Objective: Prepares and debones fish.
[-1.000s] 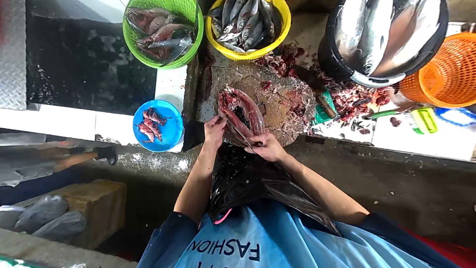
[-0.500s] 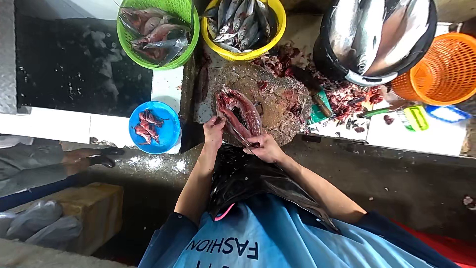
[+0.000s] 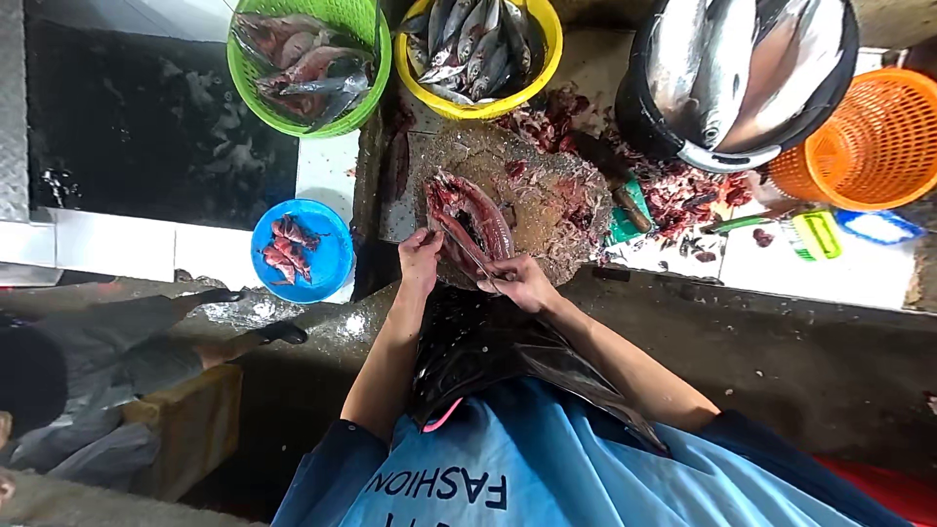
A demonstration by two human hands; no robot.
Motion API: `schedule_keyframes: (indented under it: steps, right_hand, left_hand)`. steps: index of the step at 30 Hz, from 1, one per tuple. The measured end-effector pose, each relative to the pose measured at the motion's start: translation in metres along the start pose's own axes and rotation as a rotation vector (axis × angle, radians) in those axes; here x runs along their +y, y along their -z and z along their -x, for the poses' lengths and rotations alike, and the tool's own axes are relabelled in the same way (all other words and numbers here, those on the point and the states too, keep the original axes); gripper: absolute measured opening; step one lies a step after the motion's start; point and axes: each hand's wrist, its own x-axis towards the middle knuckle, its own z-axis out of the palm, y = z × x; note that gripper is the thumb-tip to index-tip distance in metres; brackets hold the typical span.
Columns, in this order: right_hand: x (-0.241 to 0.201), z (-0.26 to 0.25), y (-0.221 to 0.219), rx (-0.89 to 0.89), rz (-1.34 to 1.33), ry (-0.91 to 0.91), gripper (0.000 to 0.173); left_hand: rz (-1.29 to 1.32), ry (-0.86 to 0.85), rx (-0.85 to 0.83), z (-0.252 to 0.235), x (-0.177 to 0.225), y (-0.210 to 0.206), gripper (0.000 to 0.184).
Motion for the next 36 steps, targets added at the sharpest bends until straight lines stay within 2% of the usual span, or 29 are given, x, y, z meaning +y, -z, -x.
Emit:
schedule_keyframes:
  steps: [6,18,26,28,30,31,36]
  right_hand:
    - [-0.006,-0.011,0.002,-0.112,0.085,0.018,0.019]
    - [-0.003,0.005,-0.002,-0.061,0.076,0.001,0.021]
    - [0.002,0.013,0.007,-0.12,0.157,0.014,0.02]
    - [0.003,0.02,0.009,-0.018,0.171,0.075,0.022]
    - [0.004,0.027,0.013,0.166,0.162,0.152,0.033]
    - [0.003,0.028,0.019,0.188,0.151,0.135,0.037]
    - [-0.01,0.029,0.033,-0.069,-0.147,0.038,0.02]
  left_hand:
    - [-0.008,0.014,-0.016,0.0,0.005,0.005,0.014]
    - [0.027,-0.002,0.005,0.0,0.002,-0.004,0.013]
    - [0.053,0.032,0.066,-0.002,0.006,-0.007,0.015]
    - [0.073,0.044,0.084,-0.001,0.006,-0.007,0.015]
    - [0.081,0.054,0.076,0.002,0.004,-0.007,0.015]
    - [0.056,0.043,0.049,0.005,0.002,-0.005,0.016]
    - [-0.058,-0.011,-0.023,0.013,-0.006,0.004,0.02]
